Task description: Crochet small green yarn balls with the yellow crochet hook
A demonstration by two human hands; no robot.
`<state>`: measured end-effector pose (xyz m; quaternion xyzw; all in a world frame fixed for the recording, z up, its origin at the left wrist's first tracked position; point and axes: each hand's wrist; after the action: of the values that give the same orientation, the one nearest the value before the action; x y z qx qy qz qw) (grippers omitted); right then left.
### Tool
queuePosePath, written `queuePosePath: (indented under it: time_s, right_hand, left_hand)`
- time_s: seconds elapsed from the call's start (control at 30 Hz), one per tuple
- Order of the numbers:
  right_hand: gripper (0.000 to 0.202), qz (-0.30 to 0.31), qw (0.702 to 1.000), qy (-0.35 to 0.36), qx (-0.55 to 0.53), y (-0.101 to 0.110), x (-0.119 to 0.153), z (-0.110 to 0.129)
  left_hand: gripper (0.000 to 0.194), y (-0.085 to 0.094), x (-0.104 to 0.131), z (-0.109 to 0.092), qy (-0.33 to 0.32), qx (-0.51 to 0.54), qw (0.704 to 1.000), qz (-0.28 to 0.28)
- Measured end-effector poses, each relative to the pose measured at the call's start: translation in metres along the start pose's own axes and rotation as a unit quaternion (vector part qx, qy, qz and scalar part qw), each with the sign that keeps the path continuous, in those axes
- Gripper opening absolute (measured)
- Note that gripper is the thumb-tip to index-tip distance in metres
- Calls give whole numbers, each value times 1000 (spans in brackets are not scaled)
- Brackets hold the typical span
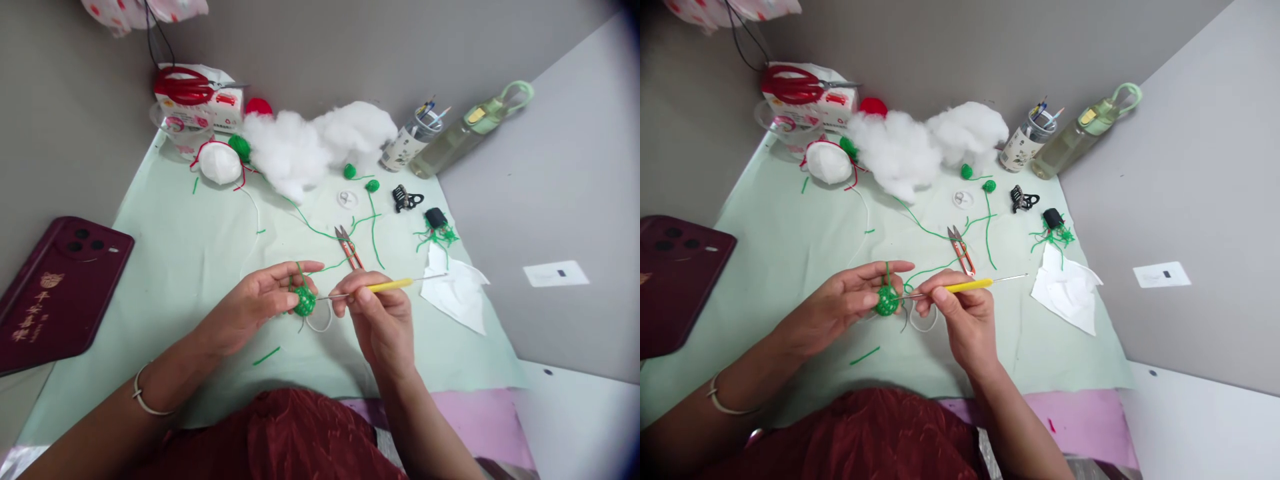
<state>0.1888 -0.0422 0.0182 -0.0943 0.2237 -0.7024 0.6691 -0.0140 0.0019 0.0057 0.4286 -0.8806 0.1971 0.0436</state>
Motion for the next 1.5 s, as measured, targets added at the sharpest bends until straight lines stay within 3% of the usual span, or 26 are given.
queuePosePath:
  time_s: [0.23, 0.43, 0.77, 0.97, 1.1, 1.23, 1.33, 1.5]
  right_hand:
    - [13, 11, 998, 19, 55, -4, 2, -6]
    - [13, 24, 982, 92, 160, -6, 4, -11]
    - [13, 36, 999, 13, 1, 2, 2, -16]
    - [16, 70, 998, -1, 6, 5, -1, -8]
    - [16, 96, 991, 23, 89, 3, -2, 1]
    - [19, 142, 967, 77, 196, 2, -3, 7]
    - [21, 191, 933, 132, 274, 0, -2, 8]
    - [19, 212, 825, 239, 465, -4, 5, 2]
  left_hand:
    - [39, -5, 0, 5, -9, 17, 1000, 3]
    - [43, -9, 1, 7, -23, 9, 1000, -16]
    - [48, -4, 2, 2, -73, -118, 988, -72]
    - [46, -2, 3, 3, -89, -162, 979, -82]
    - [46, -3, 2, 2, -88, -191, 973, -93]
    - [46, -5, 2, 2, -92, -211, 966, -116]
    - [44, -7, 3, 5, -105, -227, 957, -145]
    - [42, -11, 3, 8, -120, -233, 948, -181]
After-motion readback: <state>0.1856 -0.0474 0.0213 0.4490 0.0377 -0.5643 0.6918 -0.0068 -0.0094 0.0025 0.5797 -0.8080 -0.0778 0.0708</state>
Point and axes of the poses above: each hand's wrist, its own x-axis away from the middle knuckle, its own y-axis out of the back of the hand, z = x × y, and after that the axes turned 14 degrees about -x, right-handed
